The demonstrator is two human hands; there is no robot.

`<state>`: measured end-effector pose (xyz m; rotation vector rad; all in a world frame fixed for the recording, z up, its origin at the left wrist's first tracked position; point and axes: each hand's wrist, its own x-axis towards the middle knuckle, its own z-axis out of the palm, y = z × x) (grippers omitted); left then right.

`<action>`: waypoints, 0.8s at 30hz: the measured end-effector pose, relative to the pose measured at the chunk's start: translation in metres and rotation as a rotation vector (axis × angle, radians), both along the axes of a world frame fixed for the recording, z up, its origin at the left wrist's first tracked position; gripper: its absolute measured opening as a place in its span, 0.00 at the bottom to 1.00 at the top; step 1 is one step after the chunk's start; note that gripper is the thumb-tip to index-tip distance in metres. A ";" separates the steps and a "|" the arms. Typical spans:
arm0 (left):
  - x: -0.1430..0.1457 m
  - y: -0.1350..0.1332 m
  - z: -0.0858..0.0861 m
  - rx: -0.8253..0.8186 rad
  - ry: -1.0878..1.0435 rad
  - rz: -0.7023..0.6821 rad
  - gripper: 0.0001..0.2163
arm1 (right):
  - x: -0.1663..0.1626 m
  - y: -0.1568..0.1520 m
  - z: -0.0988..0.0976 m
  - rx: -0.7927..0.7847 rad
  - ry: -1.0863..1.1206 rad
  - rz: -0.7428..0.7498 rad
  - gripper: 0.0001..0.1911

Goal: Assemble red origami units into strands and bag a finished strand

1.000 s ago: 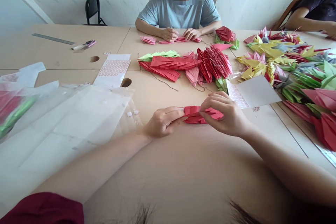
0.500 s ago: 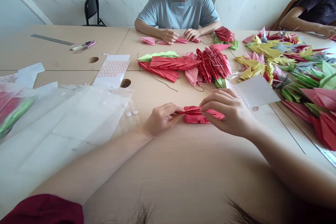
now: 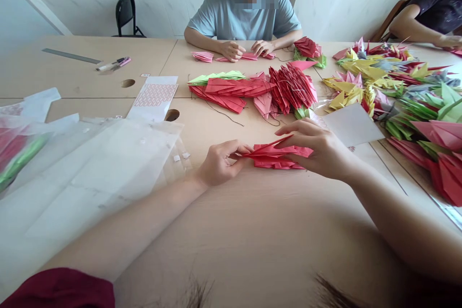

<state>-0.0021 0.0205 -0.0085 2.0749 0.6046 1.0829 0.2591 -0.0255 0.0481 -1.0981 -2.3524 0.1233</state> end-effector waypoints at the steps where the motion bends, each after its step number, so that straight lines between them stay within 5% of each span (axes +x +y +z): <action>1: 0.000 0.000 0.001 -0.033 -0.009 -0.028 0.04 | -0.001 0.000 -0.003 -0.022 0.030 0.010 0.08; 7: 0.000 -0.002 0.003 -0.107 -0.015 -0.115 0.05 | -0.024 -0.002 -0.023 -0.066 0.242 0.072 0.12; 13: 0.000 -0.004 0.002 0.005 0.046 -0.114 0.07 | -0.045 -0.005 -0.033 -0.031 0.388 0.083 0.08; 24: 0.002 -0.004 0.002 0.224 0.175 -0.084 0.12 | -0.066 -0.014 -0.038 -0.134 0.471 -0.106 0.05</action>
